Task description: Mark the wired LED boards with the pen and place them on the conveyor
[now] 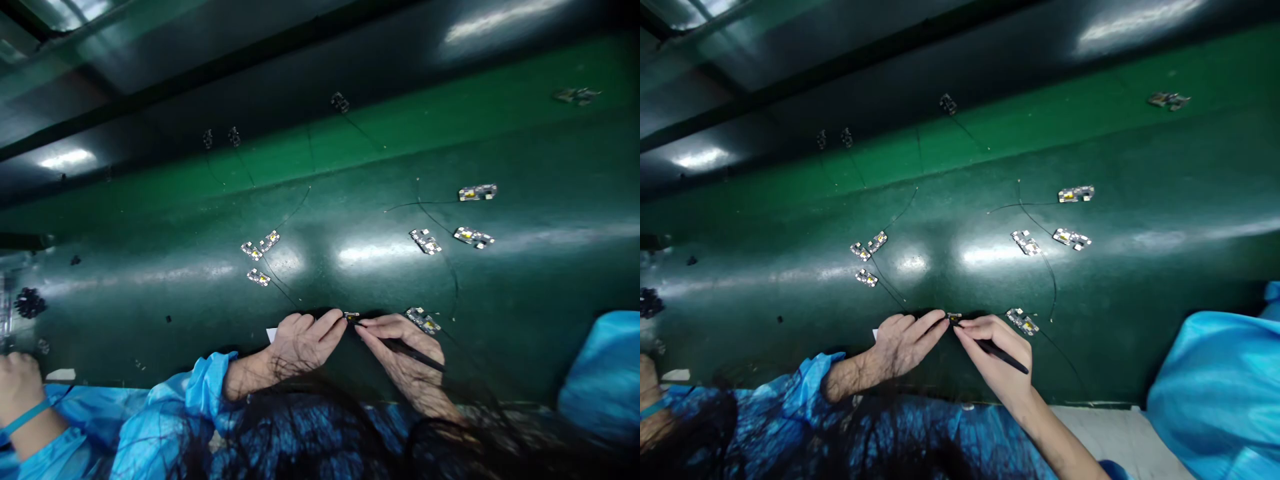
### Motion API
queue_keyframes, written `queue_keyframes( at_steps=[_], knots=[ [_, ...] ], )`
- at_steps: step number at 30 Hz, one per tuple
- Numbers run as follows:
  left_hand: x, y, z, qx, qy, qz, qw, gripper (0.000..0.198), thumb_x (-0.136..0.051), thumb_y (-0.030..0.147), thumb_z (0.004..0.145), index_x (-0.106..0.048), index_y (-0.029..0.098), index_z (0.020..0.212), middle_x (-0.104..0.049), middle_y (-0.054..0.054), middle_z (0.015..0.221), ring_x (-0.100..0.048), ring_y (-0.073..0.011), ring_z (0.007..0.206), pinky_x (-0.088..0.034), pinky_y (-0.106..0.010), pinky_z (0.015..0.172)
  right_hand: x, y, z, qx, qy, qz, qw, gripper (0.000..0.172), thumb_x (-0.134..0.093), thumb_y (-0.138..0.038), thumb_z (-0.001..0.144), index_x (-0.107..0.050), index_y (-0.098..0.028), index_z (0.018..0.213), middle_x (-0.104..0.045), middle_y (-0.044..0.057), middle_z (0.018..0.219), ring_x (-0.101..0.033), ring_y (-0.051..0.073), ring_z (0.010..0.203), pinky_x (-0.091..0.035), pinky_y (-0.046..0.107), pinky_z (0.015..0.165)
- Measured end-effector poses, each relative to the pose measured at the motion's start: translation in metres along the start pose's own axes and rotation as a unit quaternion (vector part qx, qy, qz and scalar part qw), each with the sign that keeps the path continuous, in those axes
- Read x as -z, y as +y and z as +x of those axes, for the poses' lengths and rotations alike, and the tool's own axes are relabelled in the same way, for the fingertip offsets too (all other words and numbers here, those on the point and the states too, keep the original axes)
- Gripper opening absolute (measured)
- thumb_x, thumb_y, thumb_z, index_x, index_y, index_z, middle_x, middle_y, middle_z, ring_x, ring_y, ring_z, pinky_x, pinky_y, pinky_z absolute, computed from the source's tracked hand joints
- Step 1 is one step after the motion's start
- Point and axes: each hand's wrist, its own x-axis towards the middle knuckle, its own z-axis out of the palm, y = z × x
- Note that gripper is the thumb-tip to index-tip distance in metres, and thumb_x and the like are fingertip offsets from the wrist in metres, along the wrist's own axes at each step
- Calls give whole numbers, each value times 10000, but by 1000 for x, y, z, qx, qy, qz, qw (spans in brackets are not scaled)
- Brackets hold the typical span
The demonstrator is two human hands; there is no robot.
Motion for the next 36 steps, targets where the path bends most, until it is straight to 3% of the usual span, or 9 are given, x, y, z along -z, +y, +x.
queue_keyframes(
  at_steps=[6,16,25,31,36],
  knots=[
    [1,0,4,15,32,-8,999,320,-539,107,905,-734,279,1092,-709,22,1240,-558,-91,594,-451,-267,529,0,-3,1,14,-7,2,1000,143,-791,-204,755,-675,-286,735,-747,-53,769,-734,163,696,-635,303,624],
    [-2,1,0,4,-17,1,1000,338,-593,131,889,-702,292,1165,-682,-23,1291,-577,-100,602,-451,-284,535,-1,-6,2,-4,4,-7,1000,133,-781,-245,764,-666,-296,720,-749,-42,769,-736,189,684,-646,340,616],
    [1,1,3,13,22,6,1000,288,-592,142,890,-728,287,1099,-705,15,1241,-537,-88,575,-442,-271,502,1,-8,3,5,-1,-6,1000,142,-782,-221,764,-661,-284,724,-748,-39,767,-736,179,690,-632,319,611],
    [3,2,1,-9,-36,22,999,375,-644,127,847,-696,276,1187,-653,-58,1331,-570,-112,602,-450,-300,518,0,-4,0,3,10,1,1000,148,-786,-226,756,-662,-304,734,-739,-41,771,-724,190,682,-633,351,608],
    [3,3,0,-6,-31,19,999,357,-628,129,865,-699,275,1184,-649,-57,1335,-560,-110,611,-447,-289,538,1,-7,3,12,-9,-1,1000,119,-766,-253,782,-667,-304,738,-743,-32,761,-731,180,677,-637,322,600]
  ],
)
